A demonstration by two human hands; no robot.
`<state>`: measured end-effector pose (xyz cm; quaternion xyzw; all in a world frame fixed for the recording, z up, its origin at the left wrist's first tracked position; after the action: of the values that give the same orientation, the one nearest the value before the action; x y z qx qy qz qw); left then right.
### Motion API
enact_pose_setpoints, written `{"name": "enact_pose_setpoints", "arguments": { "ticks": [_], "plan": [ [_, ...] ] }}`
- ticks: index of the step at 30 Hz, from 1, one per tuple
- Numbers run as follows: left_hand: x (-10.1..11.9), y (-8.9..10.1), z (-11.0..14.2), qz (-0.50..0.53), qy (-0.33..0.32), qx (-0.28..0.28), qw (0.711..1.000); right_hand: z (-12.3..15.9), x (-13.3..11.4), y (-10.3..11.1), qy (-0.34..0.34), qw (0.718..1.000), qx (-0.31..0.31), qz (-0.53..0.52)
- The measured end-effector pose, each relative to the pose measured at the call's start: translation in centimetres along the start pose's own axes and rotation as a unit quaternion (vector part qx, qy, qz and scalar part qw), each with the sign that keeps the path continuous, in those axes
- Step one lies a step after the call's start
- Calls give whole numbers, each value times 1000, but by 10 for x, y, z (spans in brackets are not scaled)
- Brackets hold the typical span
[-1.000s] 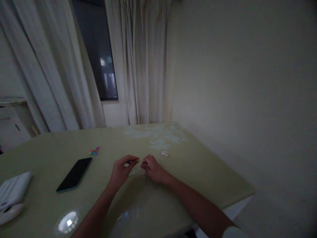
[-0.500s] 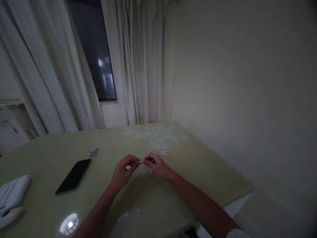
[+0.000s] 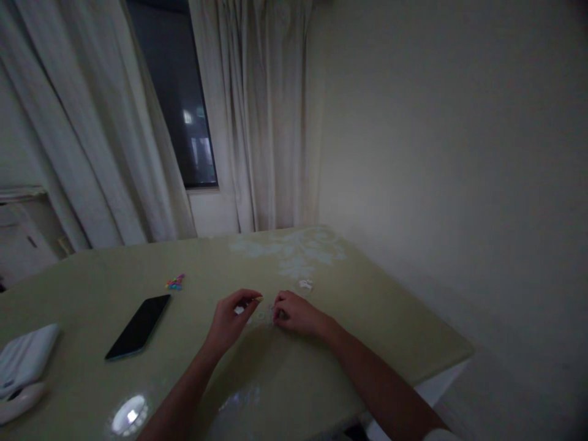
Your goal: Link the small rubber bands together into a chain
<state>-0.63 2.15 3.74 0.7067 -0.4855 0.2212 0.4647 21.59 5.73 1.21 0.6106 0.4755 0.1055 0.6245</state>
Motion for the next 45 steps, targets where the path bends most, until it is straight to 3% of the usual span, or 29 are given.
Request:
{"name": "enact_pose_setpoints", "arguments": {
  "ticks": [4,12,20,24,35,45],
  "plan": [
    [1,1,0,2,9,-3,1000,-1,0,-1,1,1000,23,5],
    [3,-1,-1,21,-9,-43,999,-5,7,6,-70,969,102,-215],
    [1,-10,1,54,25,-74,995,-5,-6,9,-45,925,54,-372],
    [3,-12,3,52,14,-90,995,-4,-11,7,-47,920,54,-386],
    [5,-10,4,25,-17,-61,998,-7,-10,5,-40,883,70,-463],
    [11,-9,5,60,16,-85,994,-6,-15,14,-43,866,133,-481]
  ]
}}
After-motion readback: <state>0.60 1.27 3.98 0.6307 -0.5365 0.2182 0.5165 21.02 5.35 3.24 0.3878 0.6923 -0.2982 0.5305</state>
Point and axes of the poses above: each hand's wrist, its own z-axis away from the middle knuckle, its own y-axis out of the back of the hand, x = y × z, the point moved 1 cm from there along -z, towards the middle knuckle, and after that the axes turned 4 degrees about -x, right-handed, at the moved point
